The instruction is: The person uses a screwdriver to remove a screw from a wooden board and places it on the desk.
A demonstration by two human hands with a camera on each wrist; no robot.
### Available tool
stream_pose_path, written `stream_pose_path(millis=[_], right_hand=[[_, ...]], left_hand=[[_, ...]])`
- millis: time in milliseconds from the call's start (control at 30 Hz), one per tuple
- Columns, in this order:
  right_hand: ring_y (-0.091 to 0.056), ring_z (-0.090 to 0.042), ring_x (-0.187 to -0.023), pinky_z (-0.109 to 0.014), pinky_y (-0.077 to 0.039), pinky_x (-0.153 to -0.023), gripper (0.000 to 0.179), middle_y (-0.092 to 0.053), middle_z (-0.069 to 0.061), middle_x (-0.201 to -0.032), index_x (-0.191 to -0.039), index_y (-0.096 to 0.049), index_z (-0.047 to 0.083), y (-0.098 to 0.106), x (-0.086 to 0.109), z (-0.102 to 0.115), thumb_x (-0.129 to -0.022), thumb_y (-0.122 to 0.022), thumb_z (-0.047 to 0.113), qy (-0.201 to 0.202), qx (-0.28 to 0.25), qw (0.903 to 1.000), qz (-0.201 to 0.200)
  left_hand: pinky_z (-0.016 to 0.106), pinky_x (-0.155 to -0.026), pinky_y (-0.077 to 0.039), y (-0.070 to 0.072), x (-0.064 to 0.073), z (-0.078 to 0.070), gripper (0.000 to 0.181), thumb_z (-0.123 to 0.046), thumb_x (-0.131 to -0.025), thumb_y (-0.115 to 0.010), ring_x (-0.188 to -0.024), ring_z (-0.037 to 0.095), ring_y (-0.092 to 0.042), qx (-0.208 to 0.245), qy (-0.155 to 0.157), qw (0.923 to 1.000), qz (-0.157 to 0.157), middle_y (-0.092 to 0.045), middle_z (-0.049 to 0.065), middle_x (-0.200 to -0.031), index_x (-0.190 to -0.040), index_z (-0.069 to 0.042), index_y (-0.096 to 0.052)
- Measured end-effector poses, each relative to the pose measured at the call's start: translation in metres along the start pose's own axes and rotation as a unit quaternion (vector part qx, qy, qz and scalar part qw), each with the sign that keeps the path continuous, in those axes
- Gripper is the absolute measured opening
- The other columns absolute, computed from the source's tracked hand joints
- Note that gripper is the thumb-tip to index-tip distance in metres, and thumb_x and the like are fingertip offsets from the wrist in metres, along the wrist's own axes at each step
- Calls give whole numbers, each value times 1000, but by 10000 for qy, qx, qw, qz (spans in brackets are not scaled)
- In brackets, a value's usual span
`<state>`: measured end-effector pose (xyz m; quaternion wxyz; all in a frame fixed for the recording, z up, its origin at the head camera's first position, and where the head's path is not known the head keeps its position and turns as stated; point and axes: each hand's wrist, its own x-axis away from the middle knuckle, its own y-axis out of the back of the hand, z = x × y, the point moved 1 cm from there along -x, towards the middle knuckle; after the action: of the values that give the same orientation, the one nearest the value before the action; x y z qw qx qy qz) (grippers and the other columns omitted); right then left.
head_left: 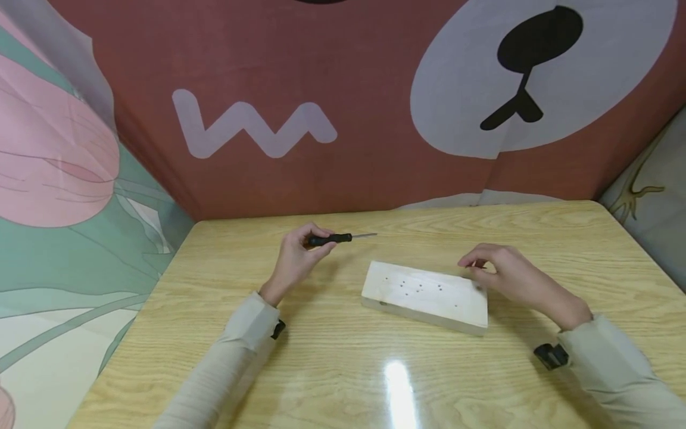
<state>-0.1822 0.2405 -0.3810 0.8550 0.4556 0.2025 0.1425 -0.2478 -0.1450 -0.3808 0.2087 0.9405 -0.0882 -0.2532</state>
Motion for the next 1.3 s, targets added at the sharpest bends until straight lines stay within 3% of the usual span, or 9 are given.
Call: stream_pose_path(millis=[133,300,533,767,1100,1300], right_hand=[[-64,-10,-83,-24,-54,-69,18,-72,-4,-98,-107,-73,4,1,1,-8,-90,-69,0,5,110,9999,-82],[-69,-21,-87,-28,-58,-71,20,-72,-13,-108,-112,-71,1,4,2,-17,-92,-67,0,-273,121,9995,46],[-71,-22,-82,-27,-57,-65,20,-72,-19,-108,-111,-71,-1,9,3,-25,-92,-65,-2,-505,167,9985,93],[-71,-29,-89,-32,-59,-68,22,-70,-23,-112,-114,-70,-3,10,1,-31,-93,-63,-2,-708,45,9973,164],[-70,-30,-90,-33,-58,-70,22,-72,-22,-108,-112,-71,-3,11,0,-39,-91,-63,-6,-609,201,9979,72],[-70,-30,-90,-34,-58,-71,23,-72,-23,-108,-112,-71,-3,9,-1,-47,-91,-62,-7,-624,214,9977,129]], left_hand=[[25,-74,-60,2,-2,3,12,-2,-85,-76,-88,26,-72,0,70,10000,39,-74,15,-105,-95,-1,-69],[23,-74,-60,4,-3,8,14,-2,-85,-77,-89,28,-72,-101,247,9996,116,-73,16,-105,-96,-1,-69],[20,-69,-58,8,-4,17,15,-1,-85,-76,-87,26,-71,-263,514,9981,216,-73,16,-104,-99,-2,-71],[19,-63,-55,13,-5,19,15,-4,-86,-76,-83,23,-71,-679,602,9950,407,-73,16,-102,-100,-3,-73],[33,-77,-60,19,-5,24,30,-10,-89,-74,-95,24,-71,-1295,742,9856,795,-72,13,-115,-118,-4,-71],[38,-81,-60,22,-5,29,28,-9,-89,-73,-99,26,-70,-1506,846,9806,930,-73,14,-115,-117,-3,-72]])
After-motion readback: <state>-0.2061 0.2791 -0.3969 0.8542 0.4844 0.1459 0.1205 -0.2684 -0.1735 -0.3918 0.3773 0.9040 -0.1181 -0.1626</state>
